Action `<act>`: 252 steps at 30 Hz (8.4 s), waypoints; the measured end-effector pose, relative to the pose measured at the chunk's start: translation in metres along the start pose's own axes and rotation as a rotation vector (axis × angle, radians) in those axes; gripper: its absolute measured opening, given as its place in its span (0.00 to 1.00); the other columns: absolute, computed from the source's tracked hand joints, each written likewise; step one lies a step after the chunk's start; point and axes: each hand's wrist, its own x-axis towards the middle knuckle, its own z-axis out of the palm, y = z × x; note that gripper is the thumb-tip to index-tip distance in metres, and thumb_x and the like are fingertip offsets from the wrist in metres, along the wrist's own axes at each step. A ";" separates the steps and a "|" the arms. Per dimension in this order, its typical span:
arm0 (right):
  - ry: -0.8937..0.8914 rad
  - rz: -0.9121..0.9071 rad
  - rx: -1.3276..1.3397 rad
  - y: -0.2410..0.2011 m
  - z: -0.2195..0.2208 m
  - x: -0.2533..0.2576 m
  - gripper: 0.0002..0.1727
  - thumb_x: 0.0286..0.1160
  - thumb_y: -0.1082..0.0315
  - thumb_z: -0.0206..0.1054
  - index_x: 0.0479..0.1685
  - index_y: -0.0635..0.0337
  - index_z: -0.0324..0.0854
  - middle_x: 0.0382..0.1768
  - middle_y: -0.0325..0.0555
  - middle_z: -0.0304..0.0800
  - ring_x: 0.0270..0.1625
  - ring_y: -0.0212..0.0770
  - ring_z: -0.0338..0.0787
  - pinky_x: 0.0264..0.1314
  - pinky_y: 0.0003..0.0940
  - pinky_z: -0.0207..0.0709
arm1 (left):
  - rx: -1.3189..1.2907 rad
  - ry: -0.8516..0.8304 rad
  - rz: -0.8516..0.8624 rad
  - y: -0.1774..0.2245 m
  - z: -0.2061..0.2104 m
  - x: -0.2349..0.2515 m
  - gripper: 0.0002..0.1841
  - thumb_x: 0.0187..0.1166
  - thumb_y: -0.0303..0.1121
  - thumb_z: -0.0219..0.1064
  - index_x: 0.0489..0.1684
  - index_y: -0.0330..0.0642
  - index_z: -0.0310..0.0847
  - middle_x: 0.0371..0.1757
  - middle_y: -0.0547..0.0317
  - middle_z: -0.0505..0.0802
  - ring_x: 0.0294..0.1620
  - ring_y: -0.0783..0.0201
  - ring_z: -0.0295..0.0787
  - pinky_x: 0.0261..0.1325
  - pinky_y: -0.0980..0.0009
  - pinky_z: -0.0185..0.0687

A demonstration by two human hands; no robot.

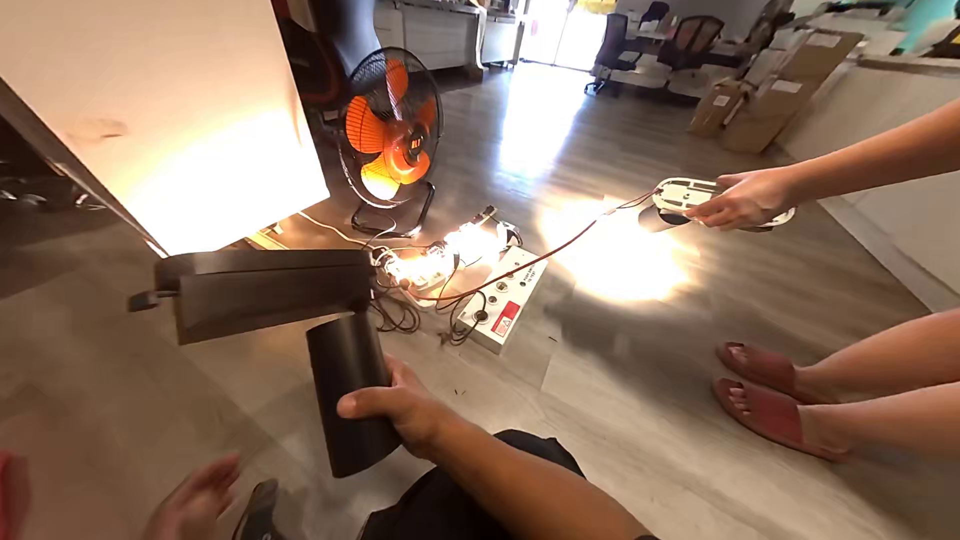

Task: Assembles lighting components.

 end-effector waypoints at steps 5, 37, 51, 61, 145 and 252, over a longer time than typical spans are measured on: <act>0.088 0.134 0.009 0.061 -0.029 0.027 0.32 0.63 0.64 0.74 0.69 0.66 0.71 0.48 0.51 0.91 0.48 0.42 0.93 0.57 0.42 0.88 | -0.428 -0.085 -0.266 -0.024 0.114 0.033 0.47 0.78 0.74 0.49 0.75 0.34 0.68 0.53 0.65 0.92 0.53 0.73 0.91 0.59 0.69 0.90; 0.226 0.145 -0.648 0.118 -0.024 0.023 0.52 0.41 0.52 0.88 0.74 0.61 0.69 0.54 0.44 0.89 0.53 0.32 0.91 0.57 0.32 0.89 | -0.633 0.128 -0.372 -0.062 0.077 0.051 0.29 0.91 0.50 0.44 0.72 0.32 0.71 0.64 0.45 0.88 0.67 0.58 0.85 0.73 0.58 0.80; 0.290 -0.226 -1.375 0.134 -0.035 0.033 0.50 0.42 0.44 0.86 0.70 0.65 0.78 0.55 0.54 0.91 0.58 0.53 0.91 0.61 0.57 0.82 | -0.718 0.226 -0.591 -0.054 0.083 0.048 0.32 0.88 0.58 0.50 0.76 0.39 0.65 0.65 0.44 0.86 0.64 0.55 0.85 0.68 0.55 0.82; 0.163 -0.524 -1.623 0.149 -0.044 0.036 0.43 0.49 0.49 0.81 0.67 0.67 0.81 0.53 0.58 0.92 0.54 0.57 0.91 0.53 0.53 0.83 | -0.864 0.346 -0.738 -0.050 0.079 0.048 0.29 0.88 0.57 0.53 0.77 0.45 0.69 0.65 0.45 0.87 0.63 0.52 0.87 0.66 0.50 0.84; 0.218 -0.517 -1.637 0.157 -0.049 0.041 0.41 0.44 0.52 0.82 0.67 0.60 0.82 0.54 0.54 0.92 0.54 0.54 0.91 0.54 0.52 0.82 | -0.215 0.455 -0.263 -0.066 0.055 0.057 0.29 0.72 0.38 0.71 0.69 0.35 0.64 0.51 0.51 0.87 0.50 0.64 0.89 0.54 0.66 0.87; 0.200 -0.136 -0.607 0.120 -0.046 0.040 0.40 0.60 0.58 0.80 0.77 0.55 0.70 0.57 0.46 0.88 0.54 0.39 0.92 0.54 0.41 0.91 | -0.170 0.088 -0.063 -0.056 0.070 0.044 0.31 0.80 0.38 0.68 0.81 0.36 0.65 0.54 0.57 0.93 0.57 0.65 0.91 0.60 0.65 0.89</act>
